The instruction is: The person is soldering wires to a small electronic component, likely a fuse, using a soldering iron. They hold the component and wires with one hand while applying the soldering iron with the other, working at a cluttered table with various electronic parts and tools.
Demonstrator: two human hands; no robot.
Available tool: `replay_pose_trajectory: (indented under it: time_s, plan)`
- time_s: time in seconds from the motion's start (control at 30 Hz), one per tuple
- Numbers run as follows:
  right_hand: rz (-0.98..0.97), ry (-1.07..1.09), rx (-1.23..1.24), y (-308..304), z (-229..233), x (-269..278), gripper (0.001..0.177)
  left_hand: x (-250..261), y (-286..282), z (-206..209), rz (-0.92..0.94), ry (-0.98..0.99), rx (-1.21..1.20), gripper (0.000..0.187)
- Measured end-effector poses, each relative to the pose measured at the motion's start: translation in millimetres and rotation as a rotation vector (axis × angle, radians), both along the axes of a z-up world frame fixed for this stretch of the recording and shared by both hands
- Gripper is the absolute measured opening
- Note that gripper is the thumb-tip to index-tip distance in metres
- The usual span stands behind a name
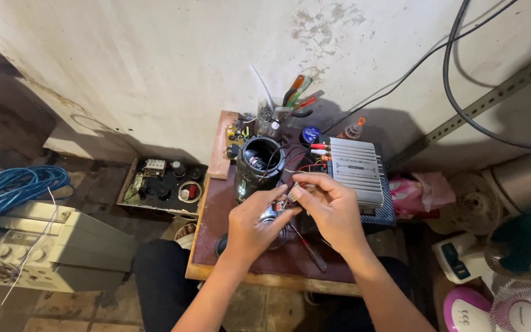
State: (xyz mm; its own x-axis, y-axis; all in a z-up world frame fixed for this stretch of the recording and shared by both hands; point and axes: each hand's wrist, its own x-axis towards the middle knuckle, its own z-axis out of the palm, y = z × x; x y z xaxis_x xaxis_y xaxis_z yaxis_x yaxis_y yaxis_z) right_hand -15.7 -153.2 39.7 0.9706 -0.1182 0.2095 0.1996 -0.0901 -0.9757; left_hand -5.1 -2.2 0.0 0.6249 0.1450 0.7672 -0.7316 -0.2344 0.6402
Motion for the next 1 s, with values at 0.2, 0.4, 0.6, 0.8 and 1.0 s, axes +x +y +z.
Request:
replay_pose_trajectory:
  time_s: [0.2,0.4,0.6,0.8,1.0]
  plan:
    - [-0.037,-0.189,-0.191,0.7,-0.1,-1.8,0.025,-5.8,3.3,-3.6,-0.081,0.141,-0.09,0.013]
    - [-0.2,-0.399,-0.375,4.5,12.5,-5.6,0.021,-5.9,2.1,-2.9,-0.082,0.167,-0.079,0.01]
    - [-0.223,-0.433,-0.366,-3.5,15.1,-17.4,0.02,-15.3,2.2,1.3,-0.347,0.126,-0.288,0.023]
    - [-0.008,-0.198,-0.495,-22.5,-11.1,-60.4,0.025,-2.8,16.9,-34.6,-0.17,-0.029,0.169,0.06]
    - [0.27,0.096,-0.74,-44.3,-115.2,-88.2,0.026,-3.1,24.1,-19.7,-0.228,-0.123,0.304,0.071]
